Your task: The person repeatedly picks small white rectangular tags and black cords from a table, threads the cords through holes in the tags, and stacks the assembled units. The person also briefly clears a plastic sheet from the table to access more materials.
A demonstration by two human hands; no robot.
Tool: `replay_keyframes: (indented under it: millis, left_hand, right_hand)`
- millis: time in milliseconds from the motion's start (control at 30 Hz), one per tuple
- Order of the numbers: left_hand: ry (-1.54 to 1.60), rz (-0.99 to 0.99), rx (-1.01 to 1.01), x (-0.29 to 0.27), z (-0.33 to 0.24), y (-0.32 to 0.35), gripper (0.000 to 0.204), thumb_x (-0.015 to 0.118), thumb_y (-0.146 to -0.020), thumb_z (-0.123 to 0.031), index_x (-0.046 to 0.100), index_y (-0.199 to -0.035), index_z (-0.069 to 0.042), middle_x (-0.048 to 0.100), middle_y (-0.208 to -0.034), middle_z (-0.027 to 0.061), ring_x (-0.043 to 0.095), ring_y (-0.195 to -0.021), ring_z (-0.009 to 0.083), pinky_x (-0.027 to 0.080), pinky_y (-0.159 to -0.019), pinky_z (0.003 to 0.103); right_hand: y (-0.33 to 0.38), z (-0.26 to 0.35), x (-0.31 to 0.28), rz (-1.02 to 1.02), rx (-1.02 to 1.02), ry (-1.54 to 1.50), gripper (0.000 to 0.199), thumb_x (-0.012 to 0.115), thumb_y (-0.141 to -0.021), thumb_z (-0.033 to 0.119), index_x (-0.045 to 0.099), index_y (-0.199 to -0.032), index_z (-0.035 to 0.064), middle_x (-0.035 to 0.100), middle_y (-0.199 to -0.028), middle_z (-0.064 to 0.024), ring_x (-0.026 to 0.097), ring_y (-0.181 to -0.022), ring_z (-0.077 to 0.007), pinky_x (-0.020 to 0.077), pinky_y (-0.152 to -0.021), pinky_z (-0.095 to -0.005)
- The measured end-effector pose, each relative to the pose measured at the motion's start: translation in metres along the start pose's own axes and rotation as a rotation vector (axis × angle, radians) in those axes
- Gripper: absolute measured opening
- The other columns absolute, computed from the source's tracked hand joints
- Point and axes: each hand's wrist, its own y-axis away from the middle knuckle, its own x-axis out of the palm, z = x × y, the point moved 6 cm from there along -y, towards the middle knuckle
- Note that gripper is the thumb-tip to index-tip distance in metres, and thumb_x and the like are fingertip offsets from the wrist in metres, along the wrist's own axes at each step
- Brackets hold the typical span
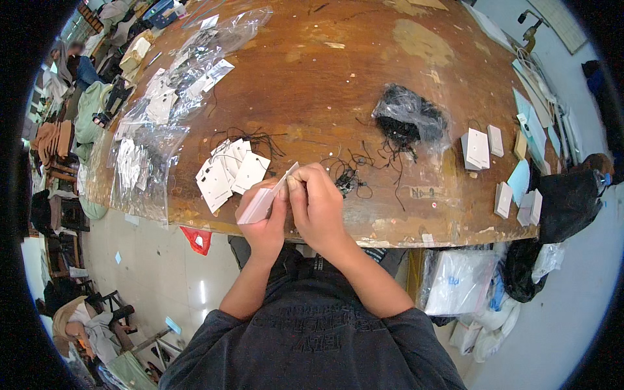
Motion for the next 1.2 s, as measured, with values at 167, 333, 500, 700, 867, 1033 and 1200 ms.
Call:
replay_keyframes:
  millis: [167, 333, 500, 700, 867, 1033, 1200]
  left_hand:
    - [0.03, -0.003, -0.079, 0.009, 0.0, 0.008, 0.015, 0.068, -0.082, 0.004, 0.064, -0.097, 0.002, 0.068, -0.094, 0.014, 0.065, -0.082, 0.019, 0.051, -0.075, 0.028]
    - [-0.207, 0.014, 0.294, 0.006, -0.019, 0.003, 0.022, 0.07, -0.075, 0.003, 0.066, -0.096, -0.001, 0.067, -0.096, 0.0129, 0.065, -0.083, 0.0262, 0.052, -0.074, 0.033]
    - [-0.671, 0.084, 0.602, -0.001, -0.023, -0.004, 0.022, 0.069, -0.068, -0.005, 0.07, -0.09, -0.009, 0.066, -0.096, 0.0041, 0.062, -0.088, 0.0254, 0.052, -0.075, 0.037]
    - [-0.592, 0.183, 0.795, 0.003, -0.026, 0.008, 0.02, 0.072, -0.064, -0.007, 0.07, -0.084, -0.011, 0.064, -0.089, 0.0005, 0.062, -0.086, 0.0229, 0.055, -0.069, 0.032]
    - [-0.454, 0.1, 0.15, -0.034, 0.008, -0.022, 0.018, 0.074, -0.077, -0.005, 0.069, -0.094, 0.001, 0.066, -0.082, 0.0092, 0.065, -0.077, 0.0212, 0.053, -0.073, 0.032]
    - [0.271, -0.483, -0.351, -0.089, 0.055, -0.049, 0.03, 0.06, -0.093, -0.013, 0.059, -0.117, 0.004, 0.065, -0.102, 0.0109, 0.063, -0.09, 0.0169, 0.051, -0.08, 0.031]
    - [0.249, -0.37, -0.287, -0.082, 0.051, -0.041, 0.035, 0.058, -0.095, -0.016, 0.053, -0.123, 0.005, 0.064, -0.109, 0.013, 0.062, -0.099, 0.0178, 0.049, -0.087, 0.031]
  right_hand:
    - [0.002, 0.0, -0.007, -0.031, 0.023, 0.011, 0.003, 0.056, -0.091, 0.002, 0.053, -0.09, 0.0011, 0.055, -0.081, -0.0131, 0.055, -0.067, -0.026, 0.0455, -0.062, -0.0342]
    - [0.001, -0.003, -0.001, 0.026, 0.074, -0.056, 0.007, 0.055, -0.093, 0.004, 0.054, -0.089, -0.0011, 0.056, -0.08, -0.0095, 0.054, -0.07, -0.0176, 0.0448, -0.065, -0.029]
    - [0.008, -0.028, 0.008, 0.125, 0.525, -0.578, 0.011, 0.059, -0.093, 0.007, 0.059, -0.089, -0.0024, 0.06, -0.085, -0.0014, 0.055, -0.076, -0.0084, 0.0458, -0.068, -0.0252]
    - [-0.002, -0.039, -0.009, 0.157, 0.352, -0.153, 0.015, 0.065, -0.09, 0.009, 0.062, -0.083, -0.0037, 0.064, -0.082, -0.0021, 0.054, -0.069, -0.0081, 0.0462, -0.062, -0.0263]
    - [-0.038, -0.062, -0.078, -0.275, 0.193, 0.327, 0.019, 0.069, -0.085, 0.016, 0.064, -0.076, -0.0004, 0.062, -0.071, -0.0131, 0.059, -0.062, -0.024, 0.0456, -0.058, -0.0324]
    - [-0.039, -0.07, -0.05, 0.099, -0.129, 0.898, 0.015, 0.067, -0.08, 0.015, 0.061, -0.078, 0.0019, 0.064, -0.074, -0.0148, 0.062, -0.074, -0.0309, 0.0485, -0.067, -0.0408]
    - [-0.04, -0.083, -0.04, 0.179, -0.04, 0.882, 0.011, 0.066, -0.079, 0.004, 0.064, -0.09, 0.0022, 0.067, -0.087, -0.014, 0.064, -0.083, -0.0283, 0.0502, -0.073, -0.0367]
